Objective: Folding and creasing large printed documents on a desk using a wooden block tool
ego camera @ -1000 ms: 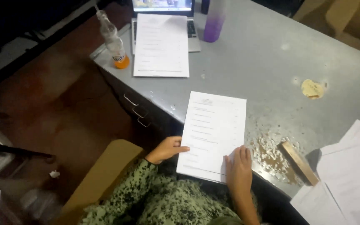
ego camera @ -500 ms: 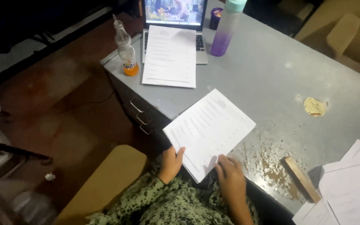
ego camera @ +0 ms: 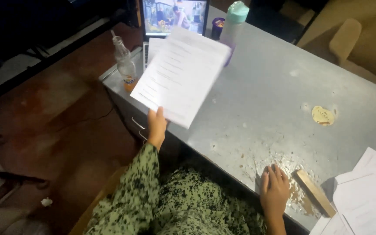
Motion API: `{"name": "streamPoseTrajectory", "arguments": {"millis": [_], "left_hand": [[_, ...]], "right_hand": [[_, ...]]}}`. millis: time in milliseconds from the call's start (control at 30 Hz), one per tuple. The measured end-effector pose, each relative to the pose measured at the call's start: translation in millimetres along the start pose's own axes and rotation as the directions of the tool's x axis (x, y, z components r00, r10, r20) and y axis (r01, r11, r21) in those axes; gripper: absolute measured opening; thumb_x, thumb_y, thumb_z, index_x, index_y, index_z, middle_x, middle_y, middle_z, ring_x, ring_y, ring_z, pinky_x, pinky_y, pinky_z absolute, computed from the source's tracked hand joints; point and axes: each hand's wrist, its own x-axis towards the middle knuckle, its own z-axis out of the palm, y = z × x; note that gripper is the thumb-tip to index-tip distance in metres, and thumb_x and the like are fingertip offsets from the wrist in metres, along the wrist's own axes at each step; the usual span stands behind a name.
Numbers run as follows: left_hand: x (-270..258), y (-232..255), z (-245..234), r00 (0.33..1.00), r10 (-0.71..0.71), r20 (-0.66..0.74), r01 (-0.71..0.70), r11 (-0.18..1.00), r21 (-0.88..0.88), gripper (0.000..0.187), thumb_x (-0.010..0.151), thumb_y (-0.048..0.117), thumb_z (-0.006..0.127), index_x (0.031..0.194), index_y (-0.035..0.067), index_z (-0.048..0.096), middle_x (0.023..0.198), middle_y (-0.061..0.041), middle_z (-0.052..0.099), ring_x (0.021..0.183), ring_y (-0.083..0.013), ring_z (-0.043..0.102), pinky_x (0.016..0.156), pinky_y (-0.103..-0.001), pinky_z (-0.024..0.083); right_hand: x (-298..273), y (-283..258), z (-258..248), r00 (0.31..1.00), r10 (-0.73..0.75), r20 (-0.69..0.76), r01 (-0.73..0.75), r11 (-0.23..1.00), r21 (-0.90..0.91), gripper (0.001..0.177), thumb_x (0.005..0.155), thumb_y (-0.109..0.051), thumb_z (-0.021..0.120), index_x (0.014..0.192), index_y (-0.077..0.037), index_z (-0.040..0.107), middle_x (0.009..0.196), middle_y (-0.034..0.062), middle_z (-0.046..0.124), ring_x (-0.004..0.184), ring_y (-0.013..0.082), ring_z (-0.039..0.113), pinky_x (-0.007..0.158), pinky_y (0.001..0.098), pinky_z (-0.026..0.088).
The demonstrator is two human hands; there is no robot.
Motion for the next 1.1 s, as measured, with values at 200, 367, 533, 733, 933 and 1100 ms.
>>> {"name": "streamPoseTrajectory", "arguments": {"millis": [200,367,533,733,933,1100], "left_hand": [[70.4,-24.6,44.3,0.976,-0.22,-0.001,0.202,0.899,-0.39,0.052,0.098,0.007,0.042,0.149,0.002,0.03,0.145,-0.022,0.051,0.129,-0.0398,0.056,0.104,-0.059,0.052],[86.1,-55.0,54.0,0.994,-0.1,0.052,0.112,0.902,-0.416,0.055,0.098,0.009,0.047,0.152,0.011,0.034,0.147,-0.014,0.054,0.127,-0.033,0.059,0.1,-0.058,0.054],[46.5,12.3,50.7,0.989,-0.13,0.076,0.146,0.95,-0.275,0.061,0.098,0.007,0.053,0.153,0.003,0.028,0.151,-0.018,0.046,0.139,-0.0351,0.05,0.108,-0.053,0.054],[54.3,19.3,47.0,0.985,-0.159,0.068,0.169,0.968,-0.184,0.071,0.095,0.001,0.057,0.157,0.005,0.022,0.152,-0.019,0.047,0.135,-0.0343,0.055,0.105,-0.048,0.057],[39.6,44.4,46.7,0.946,-0.325,-0.015,0.325,0.946,0.015,0.068,0.094,0.021,0.065,0.151,0.002,0.034,0.142,-0.019,0.061,0.109,-0.0294,0.075,0.095,-0.033,0.062],[38.5,38.3,43.9,0.943,-0.331,-0.023,0.328,0.916,0.231,0.024,0.101,0.026,0.065,0.106,0.003,0.061,0.106,-0.013,0.079,0.089,-0.0206,0.083,0.06,-0.018,0.067]], "right_hand": [[1.4,-2.2,-2.6,0.998,-0.055,-0.028,0.054,0.998,-0.033,0.035,0.103,-0.022,0.051,0.127,-0.006,0.071,0.142,0.0134,0.064,0.132,0.0361,0.056,0.113,0.0489,0.045],[7.6,0.3,4.4,0.985,-0.116,-0.129,0.113,0.993,-0.03,0.027,0.101,-0.014,0.056,0.117,-0.004,0.075,0.132,0.0145,0.07,0.124,0.0343,0.063,0.111,0.0453,0.049],[4.9,-5.9,-3.9,0.988,-0.121,-0.096,0.12,0.993,-0.016,0.027,0.103,-0.01,0.057,0.126,-0.003,0.071,0.138,0.015,0.067,0.126,0.0366,0.059,0.115,0.0461,0.044],[0.3,-11.1,-3.9,0.999,-0.025,-0.038,0.022,0.996,-0.084,0.029,0.104,-0.01,0.058,0.129,-0.003,0.072,0.137,0.0153,0.069,0.131,0.0341,0.059,0.11,0.0492,0.05],[2.4,-11.7,-4.7,1.0,0.017,0.018,-0.015,0.995,-0.098,0.031,0.104,-0.01,0.056,0.132,-0.002,0.069,0.137,0.0159,0.07,0.13,0.0316,0.061,0.106,0.0447,0.056],[4.2,-15.4,-5.1,1.0,0.023,0.011,-0.022,0.994,-0.109,0.032,0.103,-0.007,0.058,0.132,-0.001,0.07,0.136,0.0178,0.071,0.128,0.0341,0.063,0.105,0.0473,0.057]]}}
